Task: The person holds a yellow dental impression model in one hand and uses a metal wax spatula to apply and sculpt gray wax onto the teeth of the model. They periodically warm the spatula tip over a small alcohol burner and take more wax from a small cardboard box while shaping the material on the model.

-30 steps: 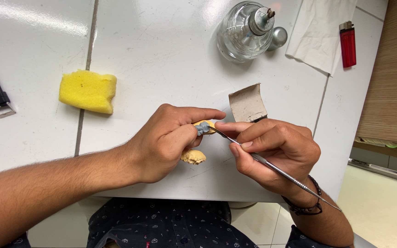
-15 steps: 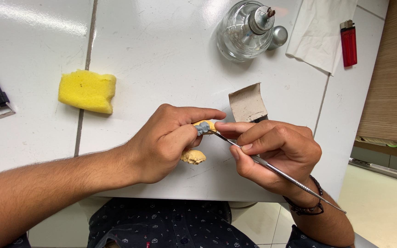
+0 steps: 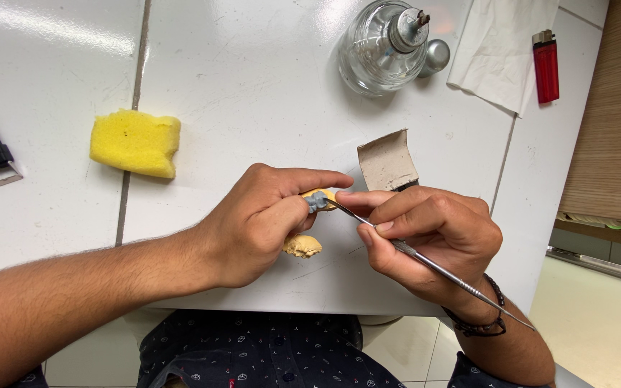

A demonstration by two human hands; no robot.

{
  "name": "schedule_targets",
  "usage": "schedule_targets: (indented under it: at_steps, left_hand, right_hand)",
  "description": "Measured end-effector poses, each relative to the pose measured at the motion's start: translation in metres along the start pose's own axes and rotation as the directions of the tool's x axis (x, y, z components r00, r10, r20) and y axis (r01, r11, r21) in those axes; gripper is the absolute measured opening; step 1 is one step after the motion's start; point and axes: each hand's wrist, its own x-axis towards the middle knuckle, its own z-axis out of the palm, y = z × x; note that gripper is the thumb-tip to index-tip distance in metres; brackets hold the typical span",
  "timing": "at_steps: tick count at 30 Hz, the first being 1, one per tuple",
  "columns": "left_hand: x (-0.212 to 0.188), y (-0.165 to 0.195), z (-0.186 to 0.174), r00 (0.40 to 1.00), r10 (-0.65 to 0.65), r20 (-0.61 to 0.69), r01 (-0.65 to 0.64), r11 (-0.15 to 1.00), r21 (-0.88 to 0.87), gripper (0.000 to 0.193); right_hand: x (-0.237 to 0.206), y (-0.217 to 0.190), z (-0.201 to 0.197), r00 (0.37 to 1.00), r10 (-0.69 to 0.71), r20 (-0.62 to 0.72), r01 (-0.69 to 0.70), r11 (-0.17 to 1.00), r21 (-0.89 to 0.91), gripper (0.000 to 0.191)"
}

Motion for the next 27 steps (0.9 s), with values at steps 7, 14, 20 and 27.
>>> schedule_targets:
  at_steps: [7, 14, 20, 27]
  left_hand:
    - [0.0009, -0.0001, 0.0003, 1.000, -0.006, 0.007, 0.006, 1.000, 0.007, 0.065]
    - [0.0006, 0.0002, 0.0004, 1.000, 0.010, 0.001, -0.010, 1.000, 0.011, 0.064]
    - [0.0008, 0.0003, 0.0009, 1.000, -0.004, 0.000, 0.004, 1.000, 0.003, 0.065]
    - [0.0012, -0.0002, 0.0006, 1.000, -0.003, -0.001, 0.003, 1.000, 0.003, 0.065]
  right_hand:
    - [0.0001, 0.0008, -0.0008, 1.000, -0.007, 0.008, 0.008, 1.000, -0.018, 0.020]
    - [0.0000, 0.0007, -0.0016, 1.000, -0.012, 0.016, 0.012, 1.000, 0.000, 0.020]
    - [0.0000, 0.0000, -0.0007, 1.000, -0.003, 0.007, 0.003, 1.000, 0.005, 0.020]
    - [0.0003, 0.0000, -0.0003, 1.000, 0.003, 0.003, -0.003, 1.000, -0.001, 0.021]
